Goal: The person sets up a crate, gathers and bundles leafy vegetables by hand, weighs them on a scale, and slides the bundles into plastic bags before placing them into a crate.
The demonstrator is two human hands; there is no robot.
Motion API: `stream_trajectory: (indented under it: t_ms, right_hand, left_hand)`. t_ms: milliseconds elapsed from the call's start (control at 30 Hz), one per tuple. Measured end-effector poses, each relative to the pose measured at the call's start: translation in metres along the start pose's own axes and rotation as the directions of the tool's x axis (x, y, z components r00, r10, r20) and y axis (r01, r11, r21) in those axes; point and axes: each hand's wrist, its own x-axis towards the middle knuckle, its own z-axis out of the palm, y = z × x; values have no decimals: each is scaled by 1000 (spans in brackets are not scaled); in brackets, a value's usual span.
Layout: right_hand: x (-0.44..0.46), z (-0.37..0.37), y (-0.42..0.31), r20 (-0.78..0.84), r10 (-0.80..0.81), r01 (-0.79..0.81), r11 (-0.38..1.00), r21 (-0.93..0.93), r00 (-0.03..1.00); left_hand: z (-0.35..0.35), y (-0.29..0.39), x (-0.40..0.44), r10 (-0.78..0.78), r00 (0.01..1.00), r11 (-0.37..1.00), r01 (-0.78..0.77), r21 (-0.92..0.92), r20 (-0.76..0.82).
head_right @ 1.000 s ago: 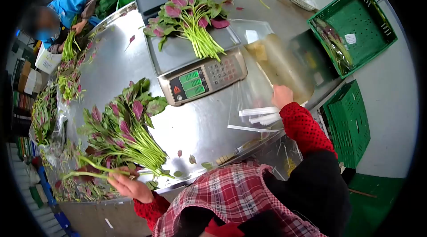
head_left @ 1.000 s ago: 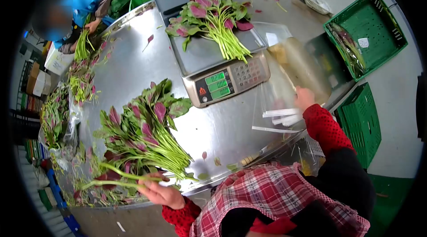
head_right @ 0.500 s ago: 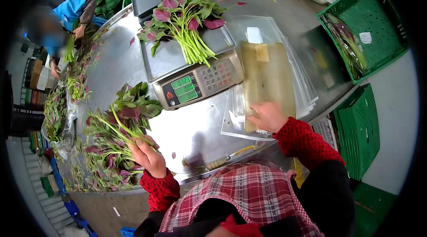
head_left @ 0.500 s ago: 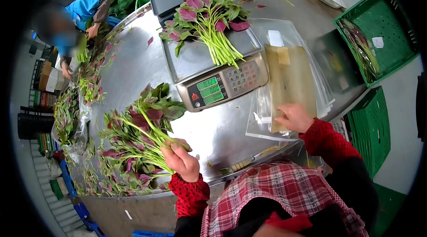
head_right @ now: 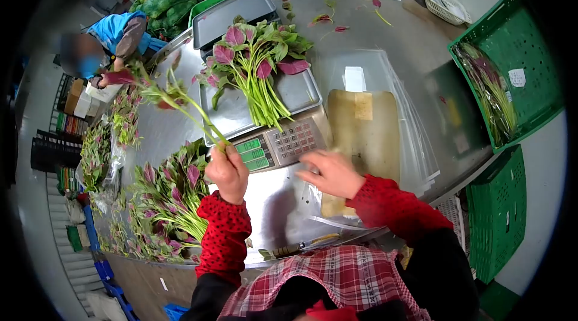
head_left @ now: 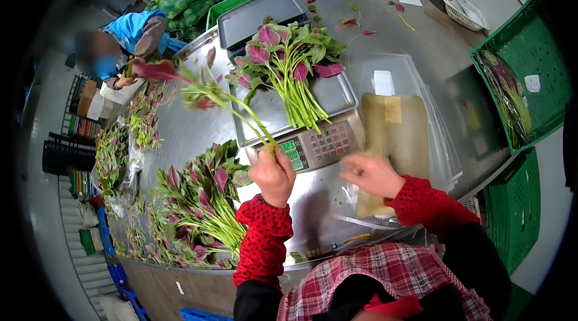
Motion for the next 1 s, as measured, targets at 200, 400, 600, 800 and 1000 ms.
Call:
stream_trajectory:
  t_ms: [200,400,600,800,1000]
  right_hand:
    - [118,35,-75,-283,-340,304,939,-163,897]
    - [163,6,-111,-379,-158,267,930,254,912]
    - [216,10,-21,-204,-35,28,999,-35,978]
    - [195,22,20,-118,89,-108,981,-164,989]
    - [199,-21,50,47,439,-438,898,-38,897]
  left_hand:
    - [23,-4,-17,40,997,997,-44,71,58]
    - [-27,-69,-38,-99,995,879,81,469,14]
    - [-138,-113,-119,-281,955,603,253,757,-95]
    - [-159,-89,-171,-574,811,490,235,840,108]
    - [-30,-102,-16,-642,663,679,725,-115,386]
